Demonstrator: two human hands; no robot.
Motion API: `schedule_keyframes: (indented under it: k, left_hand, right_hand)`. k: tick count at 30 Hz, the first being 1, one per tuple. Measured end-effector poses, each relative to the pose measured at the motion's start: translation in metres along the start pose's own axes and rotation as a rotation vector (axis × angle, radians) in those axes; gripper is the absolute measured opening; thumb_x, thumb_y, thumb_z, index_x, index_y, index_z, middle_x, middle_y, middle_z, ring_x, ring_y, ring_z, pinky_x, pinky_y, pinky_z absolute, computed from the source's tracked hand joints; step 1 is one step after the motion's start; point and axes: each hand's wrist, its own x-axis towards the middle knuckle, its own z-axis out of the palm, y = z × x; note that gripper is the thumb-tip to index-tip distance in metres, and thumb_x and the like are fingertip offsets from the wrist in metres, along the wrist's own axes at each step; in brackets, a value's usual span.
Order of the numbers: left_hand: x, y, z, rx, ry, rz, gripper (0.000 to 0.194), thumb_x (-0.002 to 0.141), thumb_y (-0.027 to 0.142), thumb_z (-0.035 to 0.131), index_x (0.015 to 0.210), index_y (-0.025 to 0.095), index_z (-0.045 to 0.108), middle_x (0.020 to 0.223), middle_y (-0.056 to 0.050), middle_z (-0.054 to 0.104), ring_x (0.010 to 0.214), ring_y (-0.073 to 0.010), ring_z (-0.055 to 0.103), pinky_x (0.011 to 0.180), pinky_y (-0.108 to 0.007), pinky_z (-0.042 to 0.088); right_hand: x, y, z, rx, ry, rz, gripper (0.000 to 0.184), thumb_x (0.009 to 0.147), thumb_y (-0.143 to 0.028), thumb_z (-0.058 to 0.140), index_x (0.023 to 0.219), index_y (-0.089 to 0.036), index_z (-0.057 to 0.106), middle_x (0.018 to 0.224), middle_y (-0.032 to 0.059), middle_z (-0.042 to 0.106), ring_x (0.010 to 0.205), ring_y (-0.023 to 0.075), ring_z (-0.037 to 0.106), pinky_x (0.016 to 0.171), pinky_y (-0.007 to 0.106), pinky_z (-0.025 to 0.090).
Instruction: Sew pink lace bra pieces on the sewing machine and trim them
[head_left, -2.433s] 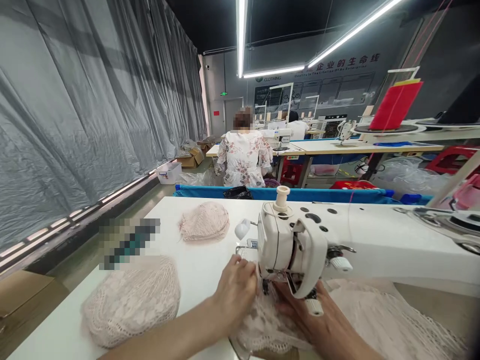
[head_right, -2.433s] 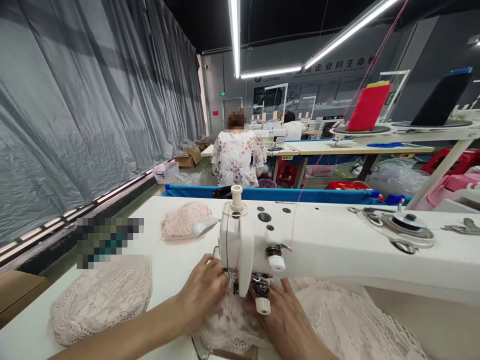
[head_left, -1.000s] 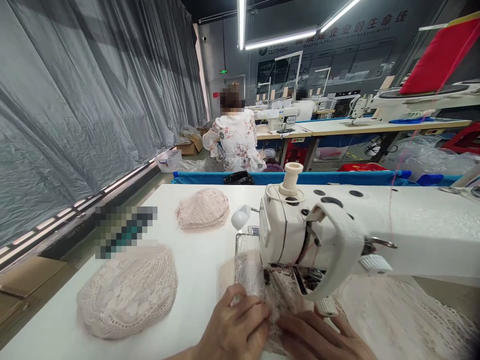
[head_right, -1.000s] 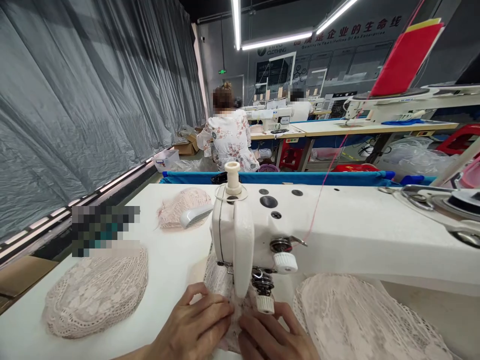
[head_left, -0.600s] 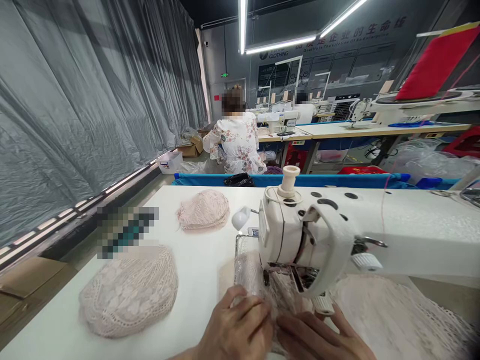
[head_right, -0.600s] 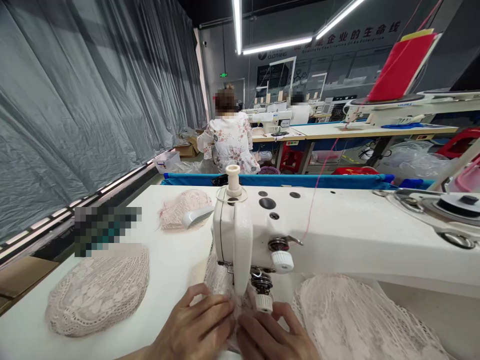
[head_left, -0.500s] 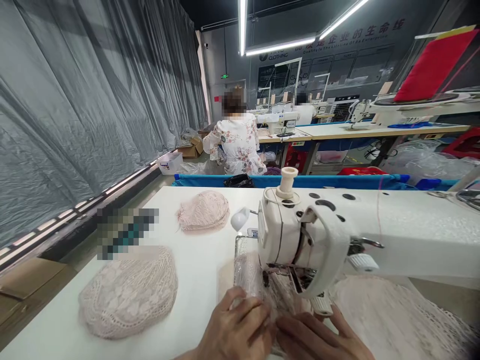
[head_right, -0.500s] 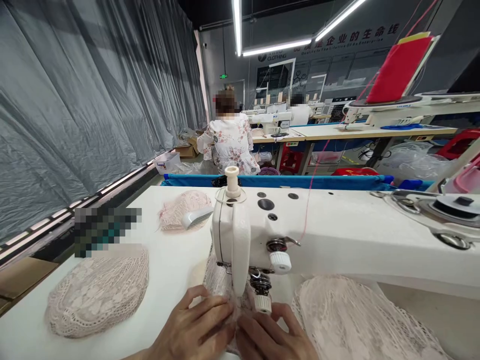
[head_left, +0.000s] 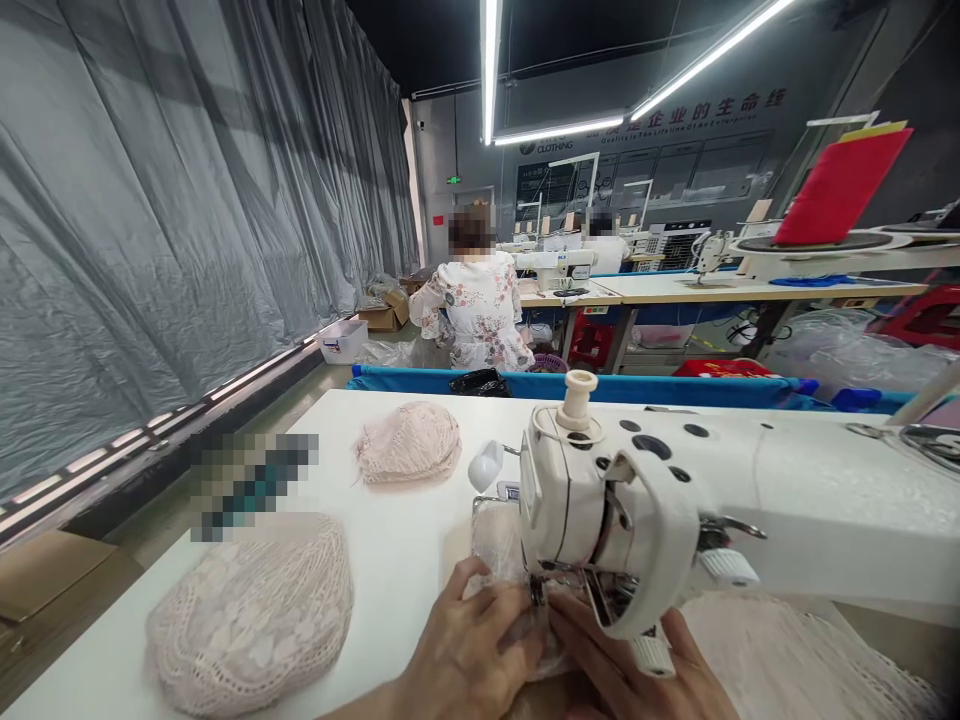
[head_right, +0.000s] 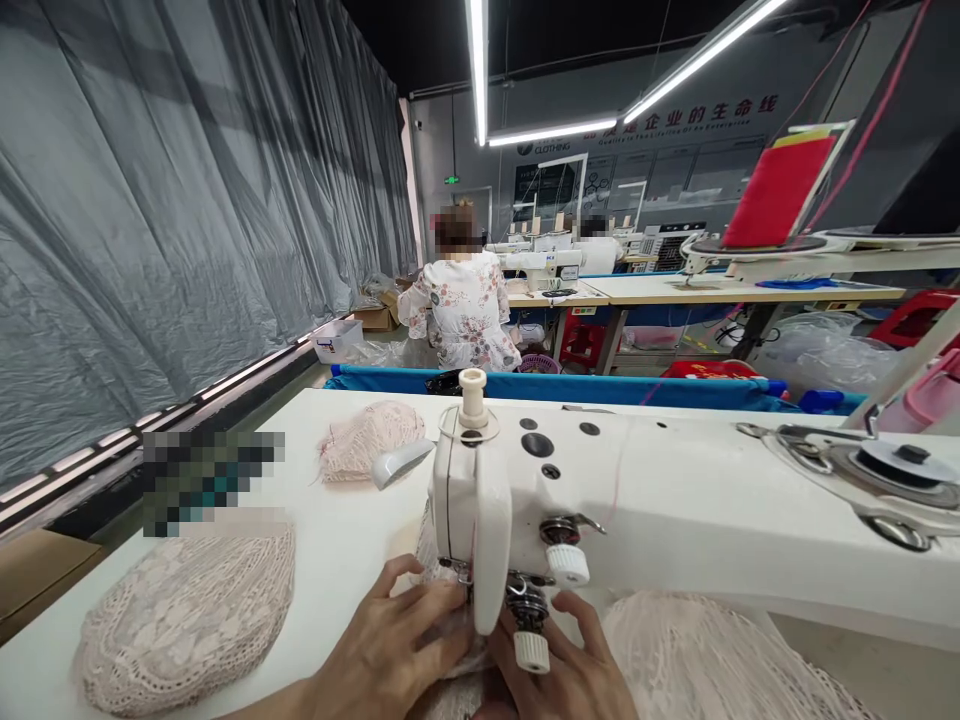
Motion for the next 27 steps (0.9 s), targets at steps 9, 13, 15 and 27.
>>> schedule_keyframes:
  k: [9, 13, 15, 27]
  left_hand:
    - [-0.002, -0.004, 0.004, 0.044, 0.009, -0.002, 0.026, 0.1, 0.025, 0.037, 0.102, 0.016, 0.061, 0.096, -0.005, 0.066, 0.097, -0.0136, 0.059, 0.097, -0.037, 0.035]
    - [0.001, 0.0, 0.004, 0.109, 0.1, 0.062, 0.016, 0.094, 0.014, 0.047, 0.091, 0.013, 0.063, 0.091, -0.003, 0.065, 0.095, -0.0139, 0.059, 0.092, -0.034, 0.038]
    - [0.003, 0.003, 0.002, 0.091, 0.12, 0.078, 0.017, 0.093, 0.01, 0.048, 0.085, 0.012, 0.063, 0.083, -0.001, 0.064, 0.083, -0.0115, 0.06, 0.083, -0.031, 0.04]
    - [0.0, 0.008, 0.001, 0.104, 0.095, 0.055, 0.022, 0.088, 0.002, 0.044, 0.078, 0.014, 0.059, 0.069, 0.001, 0.057, 0.066, -0.0109, 0.056, 0.071, -0.029, 0.04]
  right_hand:
    - [0.005, 0.008, -0.004, -0.094, -0.016, -0.091, 0.044, 0.095, -0.051, 0.048, 0.122, -0.019, 0.06, 0.109, 0.0023, 0.074, 0.086, 0.0199, 0.068, 0.081, 0.039, 0.04]
    - [0.006, 0.004, -0.008, 0.027, 0.082, -0.041, 0.036, 0.101, -0.043, 0.038, 0.107, -0.021, 0.066, 0.084, -0.0016, 0.076, 0.073, 0.015, 0.067, 0.083, 0.039, 0.036]
    - [0.003, -0.001, -0.009, 0.125, 0.118, 0.096, 0.047, 0.105, -0.038, 0.028, 0.087, -0.023, 0.069, 0.066, -0.0023, 0.07, 0.066, 0.0147, 0.065, 0.086, 0.04, 0.035]
    - [0.003, -0.013, -0.013, 0.164, 0.08, 0.15, 0.049, 0.103, -0.043, 0.027, 0.097, -0.02, 0.069, 0.076, 0.0026, 0.073, 0.069, 0.0171, 0.066, 0.088, 0.042, 0.035]
